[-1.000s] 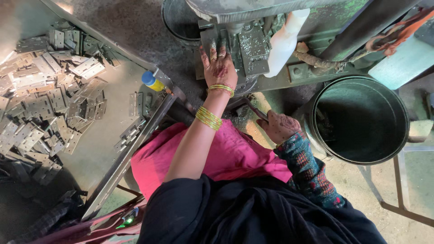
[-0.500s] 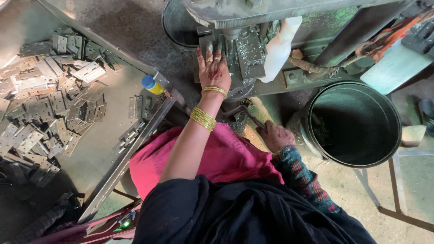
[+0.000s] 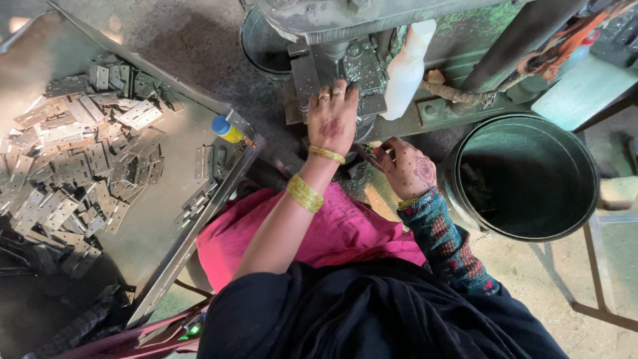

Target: The person repeatedly picks small metal pieces from a tray, places them into a press machine, and operates the lever to process them. The person then removes the processed pieces and places them into a bucket. The cycle continues with multiple pieces throughout the clip.

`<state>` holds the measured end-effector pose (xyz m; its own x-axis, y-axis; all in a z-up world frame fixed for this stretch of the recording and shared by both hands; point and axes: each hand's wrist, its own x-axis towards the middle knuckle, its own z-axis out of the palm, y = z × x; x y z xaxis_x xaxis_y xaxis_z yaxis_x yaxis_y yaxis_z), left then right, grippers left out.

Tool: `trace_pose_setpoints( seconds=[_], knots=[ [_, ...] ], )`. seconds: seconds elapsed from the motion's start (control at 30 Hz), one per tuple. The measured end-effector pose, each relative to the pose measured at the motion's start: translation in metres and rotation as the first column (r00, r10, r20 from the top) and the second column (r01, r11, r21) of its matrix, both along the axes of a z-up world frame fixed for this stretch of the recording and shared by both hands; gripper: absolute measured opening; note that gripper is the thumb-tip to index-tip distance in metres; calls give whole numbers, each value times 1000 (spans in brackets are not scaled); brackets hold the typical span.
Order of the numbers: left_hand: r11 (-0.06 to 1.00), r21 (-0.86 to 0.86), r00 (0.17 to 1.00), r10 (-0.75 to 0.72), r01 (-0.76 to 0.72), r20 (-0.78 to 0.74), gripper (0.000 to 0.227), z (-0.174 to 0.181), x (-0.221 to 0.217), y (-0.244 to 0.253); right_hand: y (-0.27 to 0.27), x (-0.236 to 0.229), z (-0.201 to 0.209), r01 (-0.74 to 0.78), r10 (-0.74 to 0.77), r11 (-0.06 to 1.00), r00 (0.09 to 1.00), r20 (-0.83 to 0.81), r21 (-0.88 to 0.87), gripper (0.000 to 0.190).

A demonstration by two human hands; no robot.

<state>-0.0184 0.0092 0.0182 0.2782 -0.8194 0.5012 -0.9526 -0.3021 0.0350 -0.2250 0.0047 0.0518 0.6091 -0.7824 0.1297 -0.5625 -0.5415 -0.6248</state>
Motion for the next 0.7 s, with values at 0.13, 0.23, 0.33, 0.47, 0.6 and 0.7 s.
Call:
trace_pose_setpoints(
  seconds=[0.13, 0.23, 0.33, 0.47, 0.6, 0.7],
  knots=[
    [985, 101, 941, 167, -143, -296, 31, 1, -5, -2, 0, 0, -6, -25, 26, 999, 1000, 11, -47, 31],
    [996, 67, 968, 77, -62, -240, 46, -4, 3, 29, -1, -1, -12, -39, 43, 993, 998, 37, -115, 34],
    [984, 167, 979, 96, -66, -178, 39, -9, 6, 43, -3, 1, -15, -47, 47, 999, 997, -57, -8, 36],
    [940, 297, 974, 204, -165, -103, 30, -16, 4, 18, -3, 1, -11, -38, 48, 996, 991, -123, 82, 42],
    [959, 213, 971, 214, -189, -103, 38, -27, 13, -11, -8, 0, -17, -91, 88, 995, 994, -65, -45, 41],
    [964, 115, 970, 243, -239, -18, 42, -39, 23, -19, -10, -7, -45, -110, 105, 993, 988, -116, -37, 44]
  ],
)
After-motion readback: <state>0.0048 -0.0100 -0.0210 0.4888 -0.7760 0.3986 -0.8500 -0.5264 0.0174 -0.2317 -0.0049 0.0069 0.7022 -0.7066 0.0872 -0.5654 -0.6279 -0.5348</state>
